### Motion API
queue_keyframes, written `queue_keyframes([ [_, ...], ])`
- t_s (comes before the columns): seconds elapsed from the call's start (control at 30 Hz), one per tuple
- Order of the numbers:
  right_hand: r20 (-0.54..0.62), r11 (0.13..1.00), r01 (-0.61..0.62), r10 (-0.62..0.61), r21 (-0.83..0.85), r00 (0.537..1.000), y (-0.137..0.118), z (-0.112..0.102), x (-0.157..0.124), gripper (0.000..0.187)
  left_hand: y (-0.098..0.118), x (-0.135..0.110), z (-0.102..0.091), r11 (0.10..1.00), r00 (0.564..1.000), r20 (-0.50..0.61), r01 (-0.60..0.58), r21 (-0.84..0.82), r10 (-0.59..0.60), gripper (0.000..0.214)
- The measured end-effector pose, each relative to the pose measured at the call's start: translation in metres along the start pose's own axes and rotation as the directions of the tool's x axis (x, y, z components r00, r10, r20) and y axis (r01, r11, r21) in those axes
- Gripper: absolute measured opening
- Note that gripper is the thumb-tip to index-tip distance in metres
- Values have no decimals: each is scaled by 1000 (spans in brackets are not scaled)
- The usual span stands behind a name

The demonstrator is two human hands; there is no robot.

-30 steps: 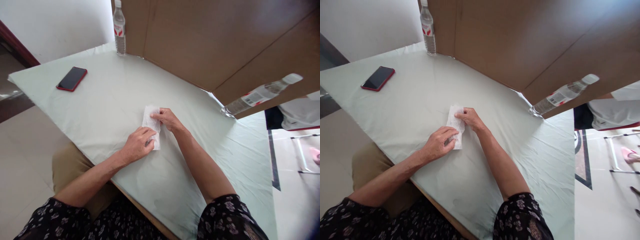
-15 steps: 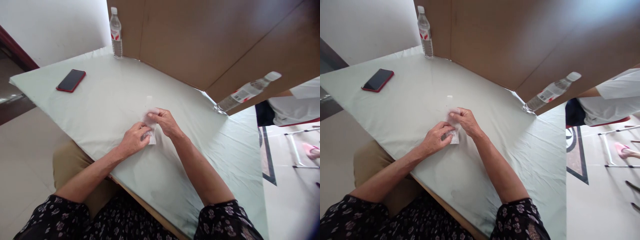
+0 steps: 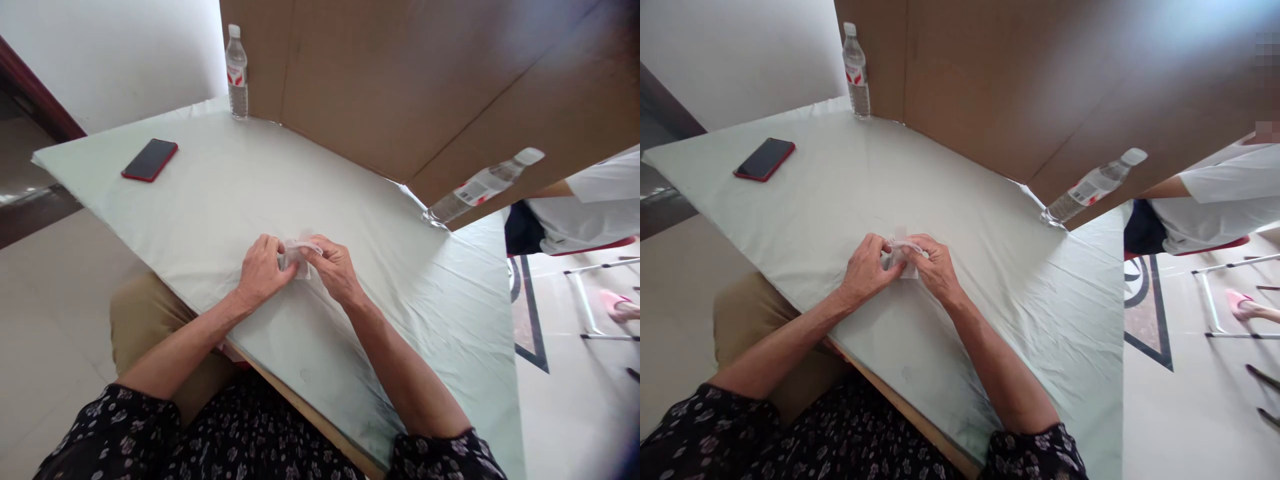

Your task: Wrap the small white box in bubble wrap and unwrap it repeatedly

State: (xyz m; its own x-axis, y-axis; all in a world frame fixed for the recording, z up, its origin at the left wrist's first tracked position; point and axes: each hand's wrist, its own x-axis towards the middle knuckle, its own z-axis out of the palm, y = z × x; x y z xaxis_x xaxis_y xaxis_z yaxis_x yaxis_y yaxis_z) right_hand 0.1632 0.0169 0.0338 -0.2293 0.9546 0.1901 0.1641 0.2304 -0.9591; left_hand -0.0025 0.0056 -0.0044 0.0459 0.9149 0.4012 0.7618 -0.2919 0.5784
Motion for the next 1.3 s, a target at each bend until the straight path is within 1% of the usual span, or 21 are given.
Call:
queue_keyframes([
  [0.07,-12,997,59,-60,-50,998,6,0,-10,18,0,-1,0,1000,1000,-6,7,-17,-7,27],
  [0.17,3,986,116,-116,-116,993,18,1,-22,17,0,-1,0,998,999,5,-53,-31,54,36],
  [0.2,14,980,145,-144,-135,989,23,1,-25,19,0,-1,0,996,996,22,-83,-32,83,35],
  [0.3,53,949,256,-250,-186,967,34,0,-33,25,-4,2,-2,987,981,115,-152,-57,158,21],
  [0.37,73,920,321,-312,-224,947,39,-1,-35,28,-10,4,-7,974,960,184,-188,-123,209,17],
  [0.43,91,889,373,-362,-266,928,42,-1,-36,28,-16,4,-14,951,935,225,-228,-210,274,19],
  [0.5,119,857,424,-407,-293,905,45,-1,-36,28,-22,3,-20,920,903,247,-285,-271,352,31],
  [0.57,137,826,473,-454,-306,881,48,-1,-36,28,-25,-1,-24,910,881,265,-329,-253,392,44],
  [0.63,145,797,512,-493,-321,858,52,-1,-36,27,-27,-4,-23,915,881,267,-336,-225,389,46],
  [0.73,141,771,530,-516,-352,845,55,0,-37,27,-25,-6,-15,925,909,229,-292,-245,348,36],
  [0.83,152,797,493,-471,-350,869,50,-2,-35,29,-20,0,-11,921,937,211,-199,-334,279,33],
  [0.9,157,847,429,-399,-313,903,44,-5,-32,30,-15,8,-14,919,950,261,-59,-391,173,35],
  [0.93,151,881,380,-350,-283,924,41,-7,-29,32,-12,12,-16,912,947,305,33,-408,102,34],
  [1.0,135,946,255,-231,-200,963,37,-11,-23,46,-7,20,-20,881,907,418,229,-413,-40,25],
  [1.03,139,971,186,-165,-153,976,36,-13,-20,58,-4,24,-22,856,873,480,311,-413,-86,23],
  [1.1,165,995,66,-53,-76,985,38,-15,-14,83,0,29,-22,818,813,562,423,-389,-153,24],
  [1.13,175,999,16,-7,-51,985,40,-15,-12,91,1,31,-21,823,805,567,435,-366,-173,24],
  [1.17,178,999,-27,33,-34,983,42,-14,-10,97,1,32,-20,843,818,543,418,-337,-189,25],
  [1.2,167,998,-64,67,-21,984,45,-13,-8,101,1,32,-18,874,845,499,378,-306,-191,28],
  [1.27,141,993,-117,113,14,984,50,-11,-6,107,0,31,-17,921,902,405,275,-277,-147,37],
  [1.3,137,991,-133,127,34,982,52,-9,-5,110,-1,30,-17,920,914,388,246,-306,-116,39],
])
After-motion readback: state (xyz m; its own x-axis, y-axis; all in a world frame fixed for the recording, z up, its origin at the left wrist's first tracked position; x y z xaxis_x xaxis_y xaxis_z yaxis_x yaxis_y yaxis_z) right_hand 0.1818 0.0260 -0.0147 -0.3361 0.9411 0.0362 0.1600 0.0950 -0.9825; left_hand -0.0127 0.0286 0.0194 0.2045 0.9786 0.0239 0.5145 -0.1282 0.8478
